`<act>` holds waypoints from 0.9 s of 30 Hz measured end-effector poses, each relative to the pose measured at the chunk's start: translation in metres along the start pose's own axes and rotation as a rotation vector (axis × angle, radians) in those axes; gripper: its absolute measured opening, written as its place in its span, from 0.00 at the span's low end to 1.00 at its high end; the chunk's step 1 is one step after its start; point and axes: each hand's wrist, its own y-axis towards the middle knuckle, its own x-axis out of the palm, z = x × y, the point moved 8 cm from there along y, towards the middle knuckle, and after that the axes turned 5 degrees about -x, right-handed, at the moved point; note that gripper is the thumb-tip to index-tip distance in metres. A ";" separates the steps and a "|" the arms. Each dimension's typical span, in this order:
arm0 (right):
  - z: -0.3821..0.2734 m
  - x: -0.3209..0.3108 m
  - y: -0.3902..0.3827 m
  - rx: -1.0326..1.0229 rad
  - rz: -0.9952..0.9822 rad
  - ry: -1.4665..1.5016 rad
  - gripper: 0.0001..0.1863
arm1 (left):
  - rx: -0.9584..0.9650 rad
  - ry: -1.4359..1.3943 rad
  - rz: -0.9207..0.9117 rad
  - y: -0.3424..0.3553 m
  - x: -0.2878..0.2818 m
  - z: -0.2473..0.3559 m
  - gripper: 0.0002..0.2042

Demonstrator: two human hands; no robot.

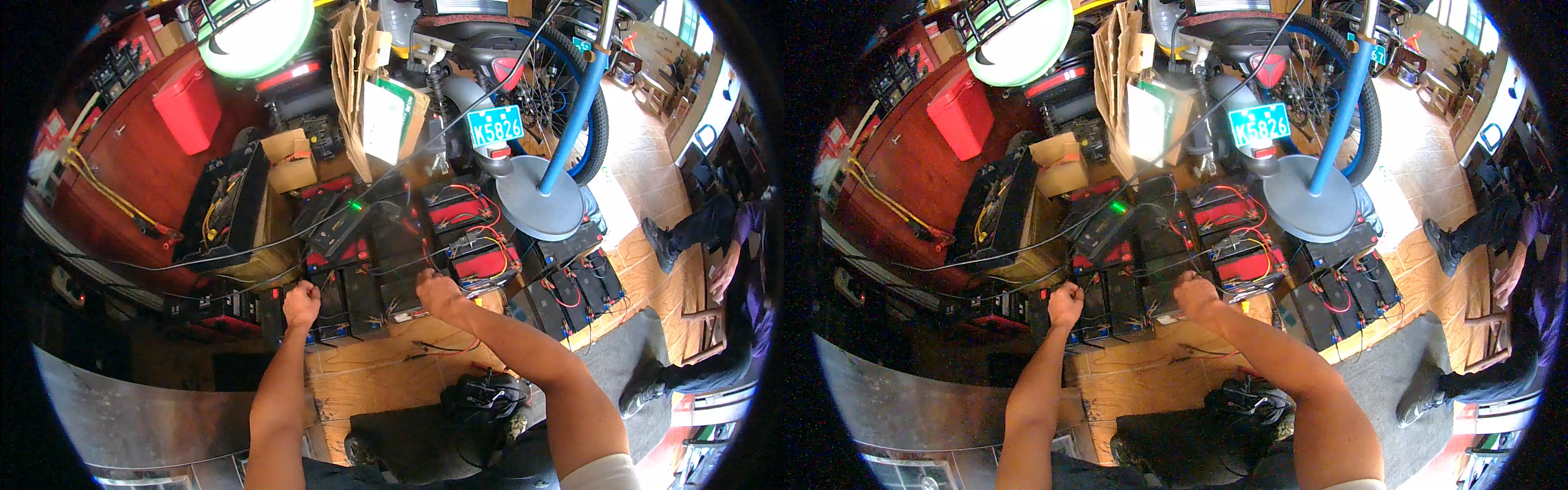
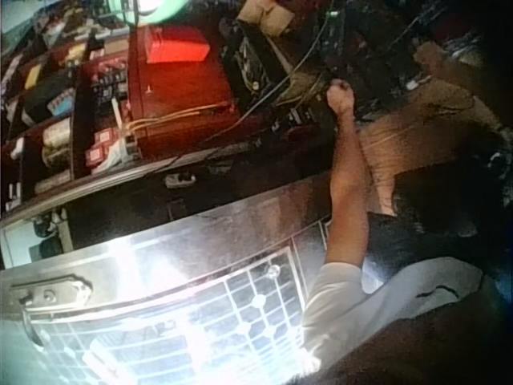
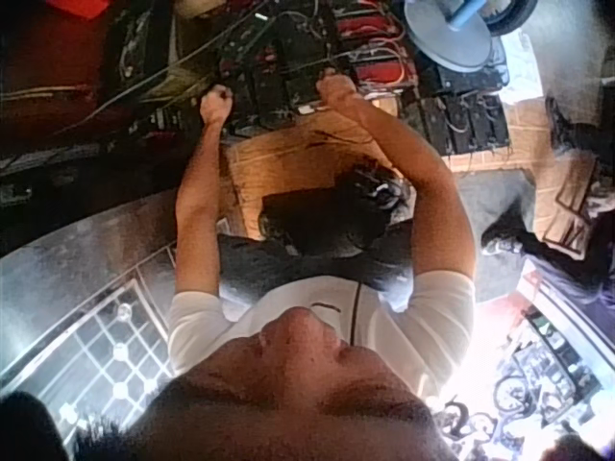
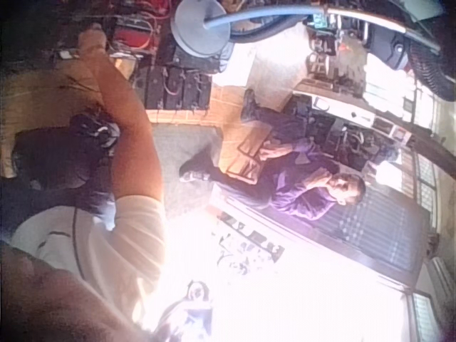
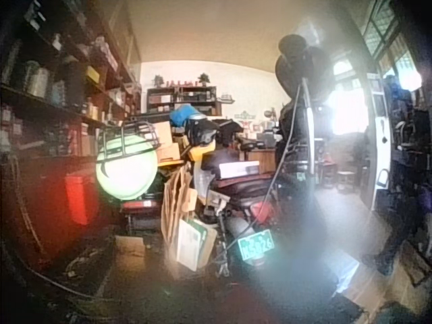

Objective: The person sits on the floor and connects wires to a row of batteries on a low table. They attach red and black leads to battery terminals, then use a small handheld tester to check connections, with green and red indicator lights visible.

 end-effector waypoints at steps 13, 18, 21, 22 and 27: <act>0.000 0.005 0.001 -0.015 -0.018 0.028 0.18 | 0.013 -0.003 0.008 -0.001 0.000 -0.002 0.08; -0.004 0.017 0.001 -0.040 -0.091 0.046 0.18 | 0.106 0.009 0.048 0.002 0.001 0.001 0.08; -0.001 0.015 0.000 0.082 0.044 -0.009 0.22 | 0.136 -0.058 0.048 0.002 -0.001 0.004 0.07; -0.003 0.015 0.000 0.050 0.070 -0.020 0.21 | 0.159 -0.053 0.049 0.002 -0.003 0.007 0.07; 0.008 0.008 -0.014 -0.178 0.062 0.173 0.17 | 0.190 -0.023 0.080 0.003 -0.011 0.021 0.07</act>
